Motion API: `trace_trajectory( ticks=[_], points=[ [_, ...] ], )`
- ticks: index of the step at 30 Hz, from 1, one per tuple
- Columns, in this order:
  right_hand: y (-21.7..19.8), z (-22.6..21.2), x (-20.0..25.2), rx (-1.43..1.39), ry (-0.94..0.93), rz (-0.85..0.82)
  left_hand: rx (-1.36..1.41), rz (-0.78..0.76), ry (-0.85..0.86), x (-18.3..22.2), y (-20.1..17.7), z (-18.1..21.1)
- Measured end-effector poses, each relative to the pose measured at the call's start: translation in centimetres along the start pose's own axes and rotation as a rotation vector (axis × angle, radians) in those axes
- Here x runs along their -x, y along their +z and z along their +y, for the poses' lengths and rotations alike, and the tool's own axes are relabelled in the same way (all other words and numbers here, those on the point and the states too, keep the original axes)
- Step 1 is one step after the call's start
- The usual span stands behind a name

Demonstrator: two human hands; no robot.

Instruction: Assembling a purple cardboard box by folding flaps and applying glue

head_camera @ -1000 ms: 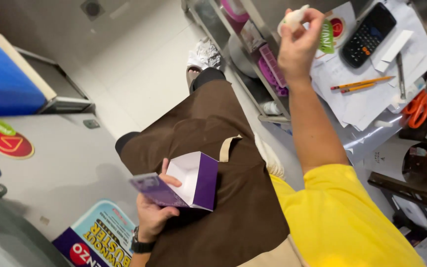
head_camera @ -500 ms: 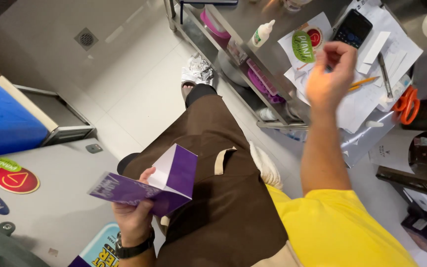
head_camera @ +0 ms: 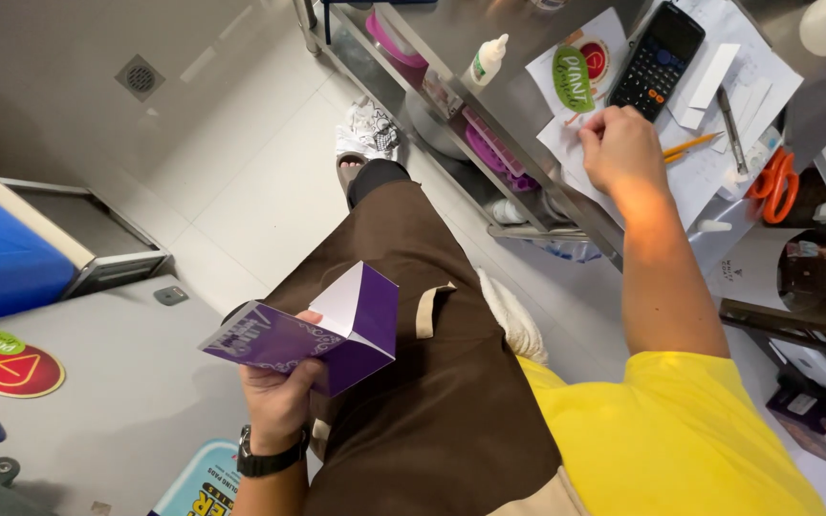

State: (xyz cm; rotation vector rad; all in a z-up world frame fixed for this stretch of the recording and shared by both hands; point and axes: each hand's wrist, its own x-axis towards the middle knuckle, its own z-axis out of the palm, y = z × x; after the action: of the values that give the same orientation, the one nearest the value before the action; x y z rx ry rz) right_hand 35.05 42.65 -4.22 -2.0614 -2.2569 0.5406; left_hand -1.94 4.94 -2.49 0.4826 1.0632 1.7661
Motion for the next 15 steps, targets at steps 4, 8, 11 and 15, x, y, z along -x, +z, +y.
trace_trajectory(
  ticks=[4, 8, 11, 15],
  points=[
    [-0.2, 0.3, 0.2, 0.163, -0.515, 0.295, -0.075, 0.121, 0.007, 0.3, -0.7, -0.4],
    [-1.3, 0.5, -0.2, 0.235, -0.756, 0.288, -0.096, 0.102, 0.047, 1.2, -3.4, -2.4],
    [-1.1, 2.4, -1.5, 0.284, -0.734, 0.25, -0.173, 0.124, 0.041, 1.2, -3.7, -2.6],
    [-1.6, 2.3, -2.0, 0.309, -0.751, 0.226, -0.104, 0.157, 0.029, 1.2, -3.6, -3.5]
  ],
)
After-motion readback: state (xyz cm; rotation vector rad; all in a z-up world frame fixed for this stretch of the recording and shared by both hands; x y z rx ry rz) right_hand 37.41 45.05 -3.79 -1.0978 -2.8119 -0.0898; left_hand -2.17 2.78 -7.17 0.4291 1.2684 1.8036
